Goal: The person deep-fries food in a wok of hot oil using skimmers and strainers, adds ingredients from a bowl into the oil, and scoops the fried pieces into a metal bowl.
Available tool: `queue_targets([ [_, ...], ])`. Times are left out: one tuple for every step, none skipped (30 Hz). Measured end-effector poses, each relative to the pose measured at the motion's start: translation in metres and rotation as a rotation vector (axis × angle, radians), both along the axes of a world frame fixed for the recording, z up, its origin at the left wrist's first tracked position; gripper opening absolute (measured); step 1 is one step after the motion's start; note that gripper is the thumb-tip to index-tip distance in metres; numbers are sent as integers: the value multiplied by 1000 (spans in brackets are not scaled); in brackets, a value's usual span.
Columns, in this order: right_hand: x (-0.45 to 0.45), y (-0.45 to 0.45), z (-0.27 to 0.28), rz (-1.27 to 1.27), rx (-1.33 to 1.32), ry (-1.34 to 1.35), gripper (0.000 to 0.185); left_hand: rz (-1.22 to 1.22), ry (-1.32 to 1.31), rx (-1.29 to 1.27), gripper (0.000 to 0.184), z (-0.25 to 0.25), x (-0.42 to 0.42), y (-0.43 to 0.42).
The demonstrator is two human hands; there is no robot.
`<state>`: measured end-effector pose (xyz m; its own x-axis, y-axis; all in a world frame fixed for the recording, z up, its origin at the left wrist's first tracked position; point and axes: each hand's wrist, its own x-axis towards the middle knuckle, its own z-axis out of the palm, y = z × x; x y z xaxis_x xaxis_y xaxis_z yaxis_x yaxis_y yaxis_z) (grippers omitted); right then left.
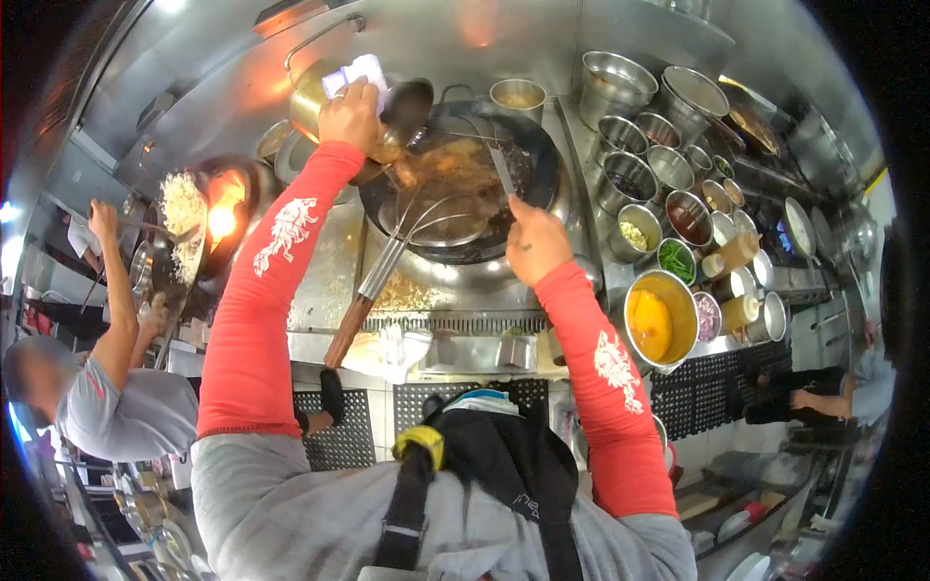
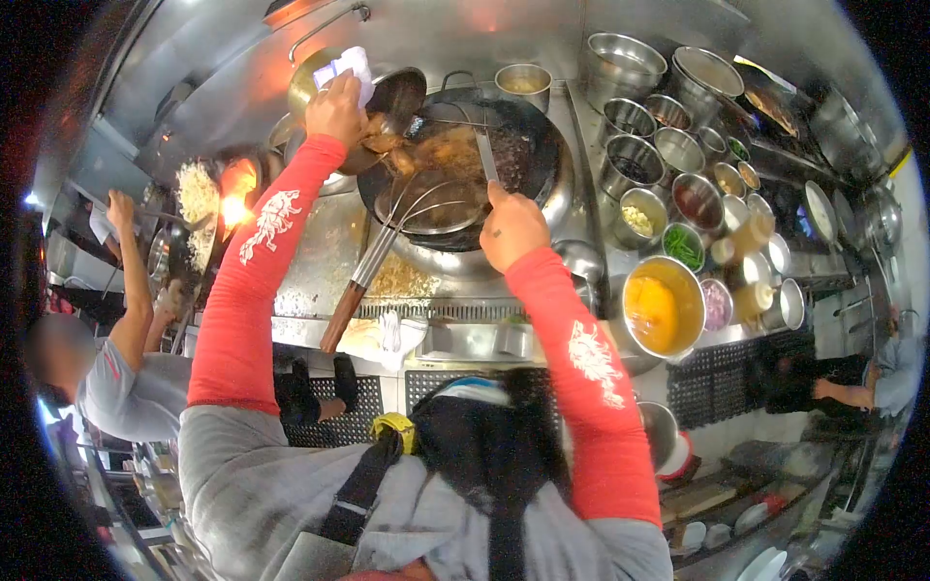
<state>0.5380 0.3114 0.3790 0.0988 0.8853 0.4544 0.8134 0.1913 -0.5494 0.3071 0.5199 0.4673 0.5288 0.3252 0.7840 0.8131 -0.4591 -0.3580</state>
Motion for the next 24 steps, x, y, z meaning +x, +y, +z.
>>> queue_targets([
  [-2,-2,2,6,-4,2,39,-15,14,15,19,0,-2,2],
  [-2,-3,7,7,-5,3,39,-33,28,34,18,0,-2,3],
  [-2,-5,10,4,-5,4,39,-34,24,43,18,1,-2,2],
  [-1,-6,13,-2,12,6,38,-37,21,53,17,3,-2,1],
  [-3,-6,14,-7,25,8,37,-39,19,58,17,2,-2,0],
  [-5,-8,14,-8,35,11,37,-29,8,37,21,3,-3,-1],
  [-6,-10,16,-12,34,9,36,-16,-5,18,26,6,-4,-2],
  [-7,-10,21,-16,36,5,36,-3,-19,3,30,11,-6,-1],
  [-8,-11,26,-22,38,2,35,-2,-37,9,29,16,-8,-1],
  [-10,-12,31,-27,31,-5,35,-3,-55,11,29,19,-9,-1],
  [-11,-13,36,-32,22,-12,35,-5,-72,10,29,22,-11,-1],
  [-12,-13,41,-38,11,-18,35,-17,-82,29,28,25,-13,0],
  [-12,-12,43,-38,29,-21,35,-27,-91,47,28,29,-17,3],
  [-12,-10,45,-35,47,-24,34,-35,-100,65,28,32,-20,5],
  [-13,-8,47,-30,64,-27,34,-47,-100,96,27,36,-23,7],
  [-14,-6,46,-36,70,-32,34,-42,-111,87,28,38,-26,6],
  [-15,-3,45,-41,78,-37,34,-38,-121,81,29,42,-29,4],
  [-17,-3,45,-49,87,-40,34,-36,-129,74,29,43,-32,3],
  [-20,-5,45,-44,66,-37,34,-29,-128,94,32,42,-36,4],
  [-24,-8,48,-41,47,-36,34,-4,-143,62,33,40,-40,3],
  [-26,-11,50,-37,35,-38,34,20,-162,36,35,38,-43,0],
  [-29,-17,50,-28,26,-28,34,45,-179,9,36,35,-48,-3],
  [-31,-21,49,-22,26,-18,35,45,-187,-7,37,32,-53,-4],
  [-31,-25,48,-20,31,-8,35,41,-194,-18,38,28,-58,-3],
])
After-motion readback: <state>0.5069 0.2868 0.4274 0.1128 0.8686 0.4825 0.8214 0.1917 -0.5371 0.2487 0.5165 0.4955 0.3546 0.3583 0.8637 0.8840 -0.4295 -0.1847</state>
